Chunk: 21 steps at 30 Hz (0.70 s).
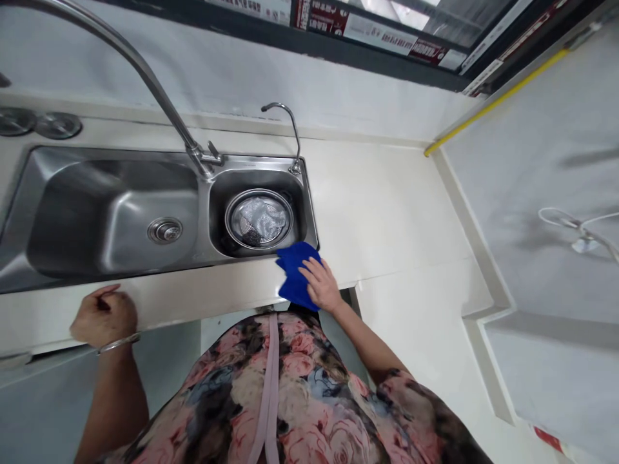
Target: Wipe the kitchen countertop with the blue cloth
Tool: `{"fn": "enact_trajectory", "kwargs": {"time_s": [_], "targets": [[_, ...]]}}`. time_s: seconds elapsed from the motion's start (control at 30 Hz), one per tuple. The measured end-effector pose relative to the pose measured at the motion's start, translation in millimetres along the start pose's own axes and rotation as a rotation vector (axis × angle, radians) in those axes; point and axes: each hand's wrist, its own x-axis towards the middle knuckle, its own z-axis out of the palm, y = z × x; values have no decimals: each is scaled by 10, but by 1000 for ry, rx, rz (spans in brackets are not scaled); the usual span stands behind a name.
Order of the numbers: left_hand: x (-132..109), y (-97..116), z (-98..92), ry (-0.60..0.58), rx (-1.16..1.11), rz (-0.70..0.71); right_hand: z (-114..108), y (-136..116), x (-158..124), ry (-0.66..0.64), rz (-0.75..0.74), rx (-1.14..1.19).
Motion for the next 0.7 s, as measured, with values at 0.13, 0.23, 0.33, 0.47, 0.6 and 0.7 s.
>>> {"fn": "enact_trajectory", "kwargs": {"time_s": [0.13,0.23,0.33,0.47,0.6,0.7], "targets": [[-27,-51,38,7,-28,14,-378,523,-543,32,10,-10],[-55,-54,17,-3,-54,14,-479,621,-555,14,136,-46],[-74,-33,-23,-31,-57,10,-406,477,-333,-99,78,-99],[-84,-20,-48,-72,-19,-27,-239,187,-37,-190,-29,-124],[-93,-37,-29,-80,-34,-34,-79,-83,199,-262,-131,-88],[-106,-41,-21,-75,-50,-29,81,-358,448,-326,-202,-23]]}}
